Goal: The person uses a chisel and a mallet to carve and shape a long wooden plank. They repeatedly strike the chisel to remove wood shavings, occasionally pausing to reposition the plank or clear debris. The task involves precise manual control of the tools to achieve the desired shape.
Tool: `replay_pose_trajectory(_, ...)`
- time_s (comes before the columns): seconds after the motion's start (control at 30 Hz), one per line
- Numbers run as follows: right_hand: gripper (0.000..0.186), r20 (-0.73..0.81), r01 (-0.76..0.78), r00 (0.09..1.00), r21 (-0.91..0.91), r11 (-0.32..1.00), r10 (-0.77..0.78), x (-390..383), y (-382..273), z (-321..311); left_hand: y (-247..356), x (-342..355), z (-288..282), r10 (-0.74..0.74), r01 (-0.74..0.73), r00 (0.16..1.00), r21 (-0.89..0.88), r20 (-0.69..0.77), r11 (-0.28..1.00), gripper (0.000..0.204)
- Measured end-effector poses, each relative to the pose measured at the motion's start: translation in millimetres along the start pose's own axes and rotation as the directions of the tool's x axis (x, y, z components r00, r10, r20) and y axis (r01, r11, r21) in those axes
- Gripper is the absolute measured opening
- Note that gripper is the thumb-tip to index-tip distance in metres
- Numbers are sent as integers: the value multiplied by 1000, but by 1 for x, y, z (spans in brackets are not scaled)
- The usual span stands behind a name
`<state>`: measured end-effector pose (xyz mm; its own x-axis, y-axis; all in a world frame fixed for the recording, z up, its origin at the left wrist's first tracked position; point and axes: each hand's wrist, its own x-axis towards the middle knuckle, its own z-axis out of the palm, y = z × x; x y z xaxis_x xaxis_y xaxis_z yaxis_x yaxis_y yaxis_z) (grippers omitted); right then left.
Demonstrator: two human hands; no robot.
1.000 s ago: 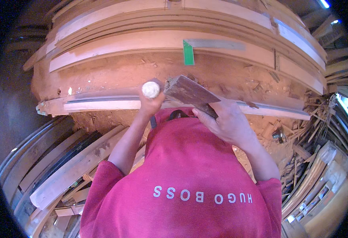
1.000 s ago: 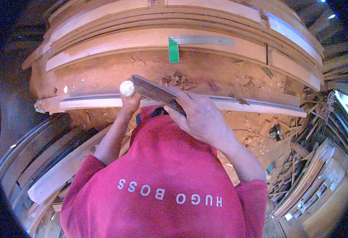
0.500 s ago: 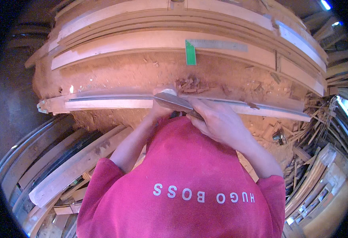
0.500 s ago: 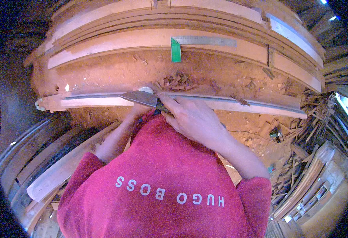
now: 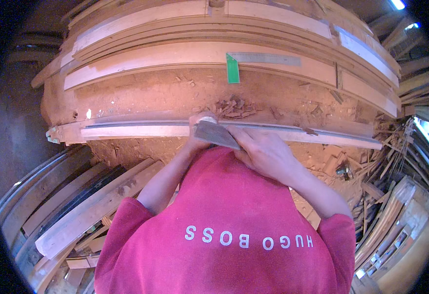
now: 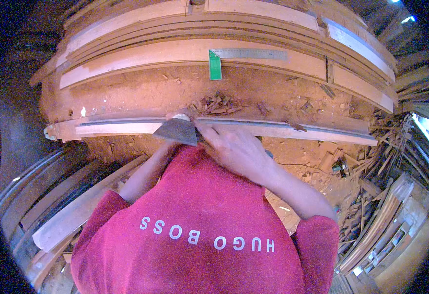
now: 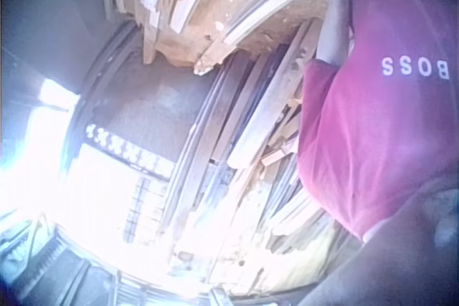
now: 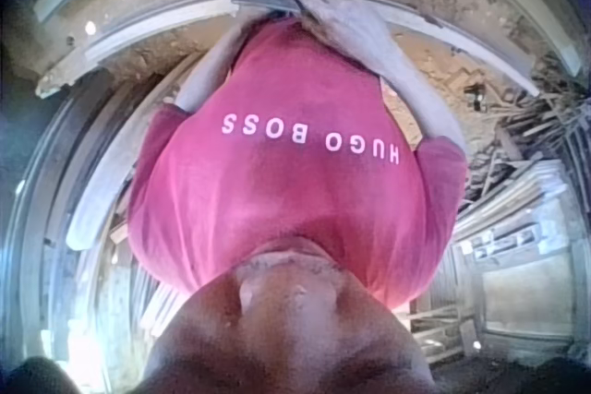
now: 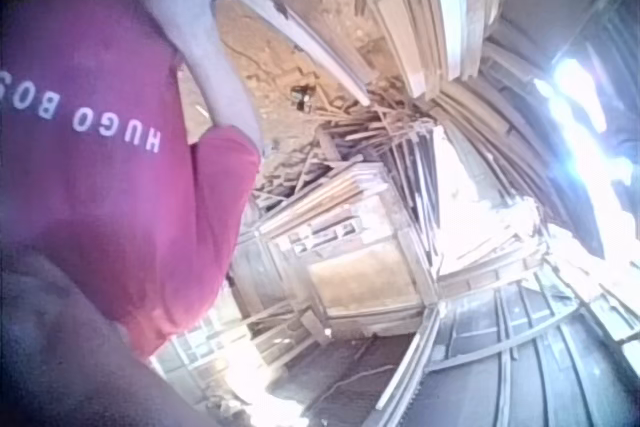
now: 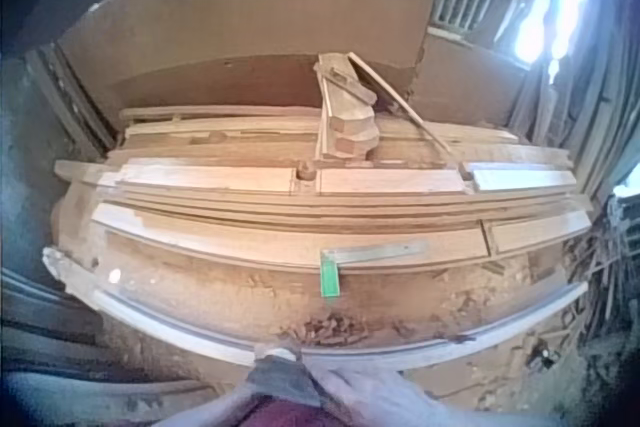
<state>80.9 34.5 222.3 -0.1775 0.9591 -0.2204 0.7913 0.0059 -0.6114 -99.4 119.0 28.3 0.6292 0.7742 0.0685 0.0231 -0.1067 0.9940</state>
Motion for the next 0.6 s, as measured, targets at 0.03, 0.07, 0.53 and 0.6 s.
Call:
replay_pose_trajectory(0.03, 39, 68, -39, 997, -32, 999, 41, 1, 3, 1, 3, -1, 1, -46, 45, 999, -74, -18, 996, 22)
replay_pose_trajectory(0.07, 40, 94, -54, 994, -46, 997, 59, 1, 1, 0, 2, -3, 2, 20, -19, 1000, 70, -14, 997, 22)
replay_pose_trajectory(0.53, 33, -69, -490, 827, 399, 775, 558, -37, 65, 42, 33, 46, -111, -118, 240, 751, 102, -650, 965, 15)
replay_pose_trajectory(0.6, 32, -56, -554, 789, 362, 749, 611, -63, 92, 58, 39, 44, -126, -28, 234, 812, 282, -582, 931, 16)
